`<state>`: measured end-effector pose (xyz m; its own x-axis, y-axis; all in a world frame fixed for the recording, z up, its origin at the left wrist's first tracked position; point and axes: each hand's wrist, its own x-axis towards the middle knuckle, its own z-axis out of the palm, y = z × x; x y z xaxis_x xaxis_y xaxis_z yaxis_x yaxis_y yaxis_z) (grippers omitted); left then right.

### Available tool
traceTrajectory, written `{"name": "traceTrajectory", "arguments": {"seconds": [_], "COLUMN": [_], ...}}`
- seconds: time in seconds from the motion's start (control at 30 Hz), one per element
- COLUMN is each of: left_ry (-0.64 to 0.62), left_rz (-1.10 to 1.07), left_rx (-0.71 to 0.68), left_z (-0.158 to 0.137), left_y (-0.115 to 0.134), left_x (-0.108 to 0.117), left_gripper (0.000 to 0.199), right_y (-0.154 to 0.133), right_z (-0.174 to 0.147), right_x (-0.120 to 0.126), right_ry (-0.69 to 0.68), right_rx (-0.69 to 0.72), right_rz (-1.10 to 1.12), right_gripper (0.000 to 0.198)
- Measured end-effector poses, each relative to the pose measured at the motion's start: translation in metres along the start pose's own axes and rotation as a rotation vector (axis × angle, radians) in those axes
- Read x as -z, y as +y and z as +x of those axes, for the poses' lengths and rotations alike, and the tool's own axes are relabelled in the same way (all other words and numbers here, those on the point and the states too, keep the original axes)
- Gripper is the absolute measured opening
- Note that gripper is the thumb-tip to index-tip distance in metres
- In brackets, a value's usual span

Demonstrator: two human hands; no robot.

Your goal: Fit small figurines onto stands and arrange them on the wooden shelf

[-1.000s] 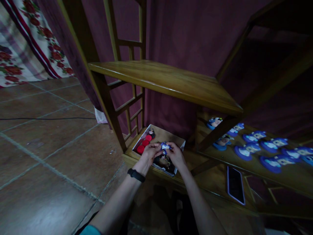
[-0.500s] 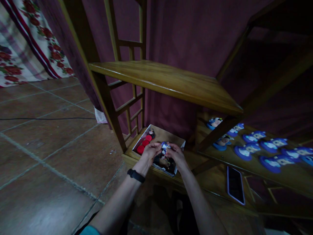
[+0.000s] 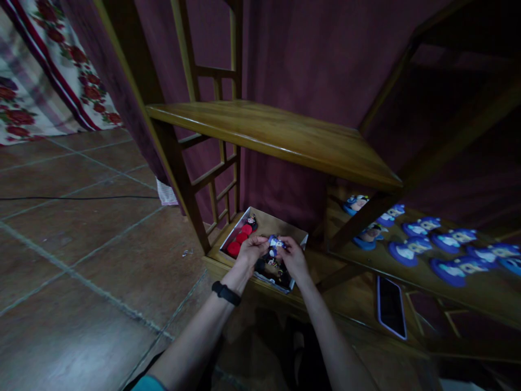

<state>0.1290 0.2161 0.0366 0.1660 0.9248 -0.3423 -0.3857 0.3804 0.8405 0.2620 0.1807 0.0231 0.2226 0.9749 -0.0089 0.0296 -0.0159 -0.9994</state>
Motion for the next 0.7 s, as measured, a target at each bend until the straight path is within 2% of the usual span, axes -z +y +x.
{"name": "traceTrajectory", "arguments": {"seconds": [0.1, 0.2, 0.47, 0.57, 0.63, 0.7], "left_ry": [0.009, -0.009, -0.078, -0.109, -0.120, -0.113], "left_rz": [-0.052, -0.097, -0.061, -0.025, 0.015, 0.055], "left_rx": [0.066, 0.072, -0.047, -0.099, -0.137, -0.169], "left_z": [-0.001, -0.002, -0.002, 0.000, 0.001, 0.001], "left_y": [0.001, 0.002, -0.003, -0.004, -0.004, -0.004], "left_x": [0.000, -0.002, -0.006, -0.005, -0.005, -0.005], "left_gripper": [0.020, 0.019, 0.025, 0.027, 0.027, 0.026], "right_y": [0.001, -0.001, -0.012, -0.014, -0.014, -0.014], "right_z": [-0.001, -0.002, -0.006, -0.006, -0.007, -0.007], "right_x": [0.001, -0.001, -0.004, -0.002, -0.001, -0.001], "right_ry": [-0.017, 0.007, 0.096, 0.076, 0.059, 0.059], "right_rx": [0.064, 0.067, -0.162, -0.235, -0.244, -0.190], "right_rz": [-0.109, -0.116, 0.186, 0.311, 0.349, 0.315], "right_gripper": [0.025, 0.024, 0.033, 0.036, 0.037, 0.035]}}
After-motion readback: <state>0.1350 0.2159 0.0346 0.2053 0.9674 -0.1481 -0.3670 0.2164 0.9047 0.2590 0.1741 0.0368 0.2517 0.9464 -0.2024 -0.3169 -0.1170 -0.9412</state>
